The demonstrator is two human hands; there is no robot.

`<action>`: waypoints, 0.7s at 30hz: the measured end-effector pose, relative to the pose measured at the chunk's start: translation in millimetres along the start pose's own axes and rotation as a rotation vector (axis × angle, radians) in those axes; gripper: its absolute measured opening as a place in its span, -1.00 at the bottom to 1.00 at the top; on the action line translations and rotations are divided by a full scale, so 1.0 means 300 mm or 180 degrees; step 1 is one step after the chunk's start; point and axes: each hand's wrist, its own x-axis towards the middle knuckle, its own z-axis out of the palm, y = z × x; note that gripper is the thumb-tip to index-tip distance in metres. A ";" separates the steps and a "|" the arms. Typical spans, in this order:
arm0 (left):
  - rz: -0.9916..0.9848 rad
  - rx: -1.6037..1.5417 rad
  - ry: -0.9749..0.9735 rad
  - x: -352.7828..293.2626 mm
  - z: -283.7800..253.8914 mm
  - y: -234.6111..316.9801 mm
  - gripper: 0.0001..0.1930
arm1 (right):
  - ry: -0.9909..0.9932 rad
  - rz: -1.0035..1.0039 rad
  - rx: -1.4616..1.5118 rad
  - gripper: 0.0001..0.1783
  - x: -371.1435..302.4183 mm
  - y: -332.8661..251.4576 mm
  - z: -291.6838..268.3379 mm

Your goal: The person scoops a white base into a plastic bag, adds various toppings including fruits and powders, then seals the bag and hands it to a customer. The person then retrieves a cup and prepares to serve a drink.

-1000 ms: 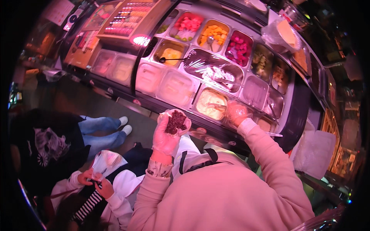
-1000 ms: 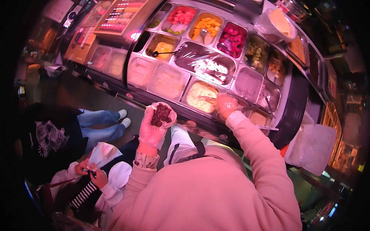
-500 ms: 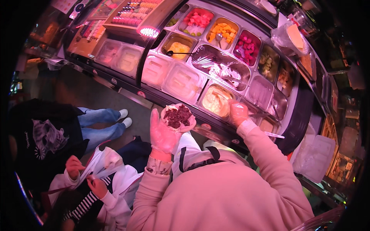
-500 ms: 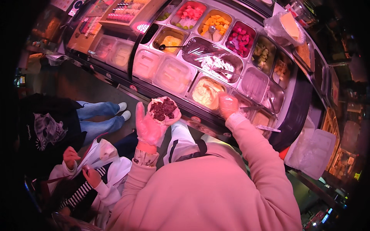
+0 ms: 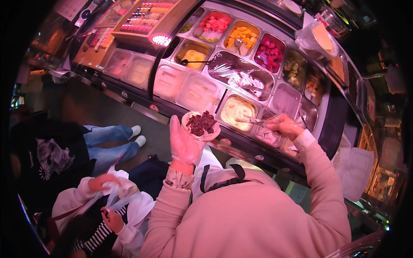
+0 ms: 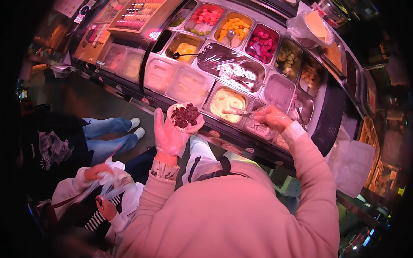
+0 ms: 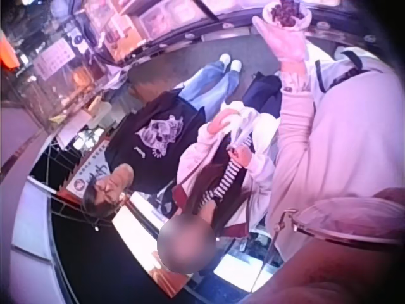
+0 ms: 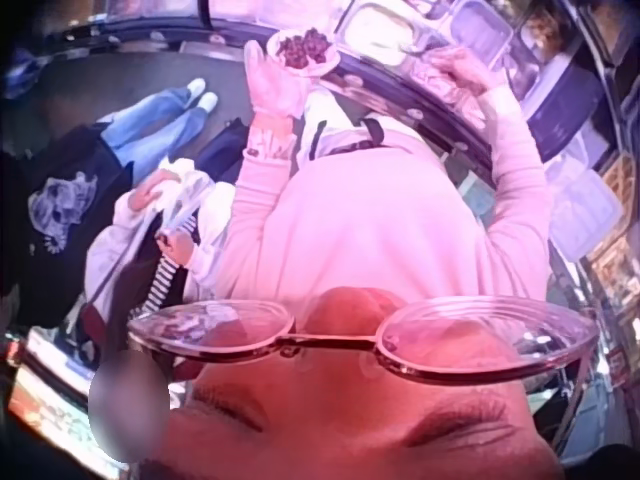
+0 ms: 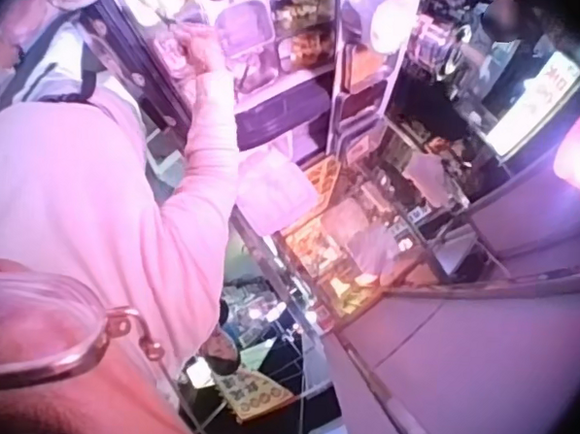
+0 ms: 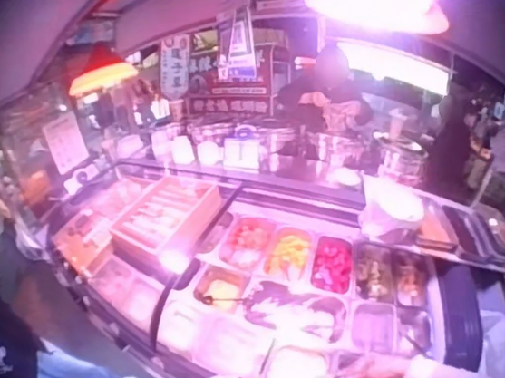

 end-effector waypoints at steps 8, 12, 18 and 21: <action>-0.0324 -0.0470 -0.0377 0.111 0.061 -0.127 -0.21 | 0.1241 -0.2090 0.0145 -0.70 -0.209 -0.152 0.250; 0.0014 0.0171 -0.0010 0.140 0.154 -0.189 -0.21 | 0.2587 -0.3055 -0.2761 -0.44 -0.197 -0.127 0.353; -0.0098 -0.0133 -0.0727 0.187 0.056 -0.169 -0.18 | 0.2427 -0.3108 -0.3343 -0.32 -0.274 -0.077 0.381; 0.0310 -0.0083 -0.0029 0.183 0.051 -0.166 -0.19 | 0.2191 -0.3547 -0.3288 -0.31 -0.340 -0.101 0.289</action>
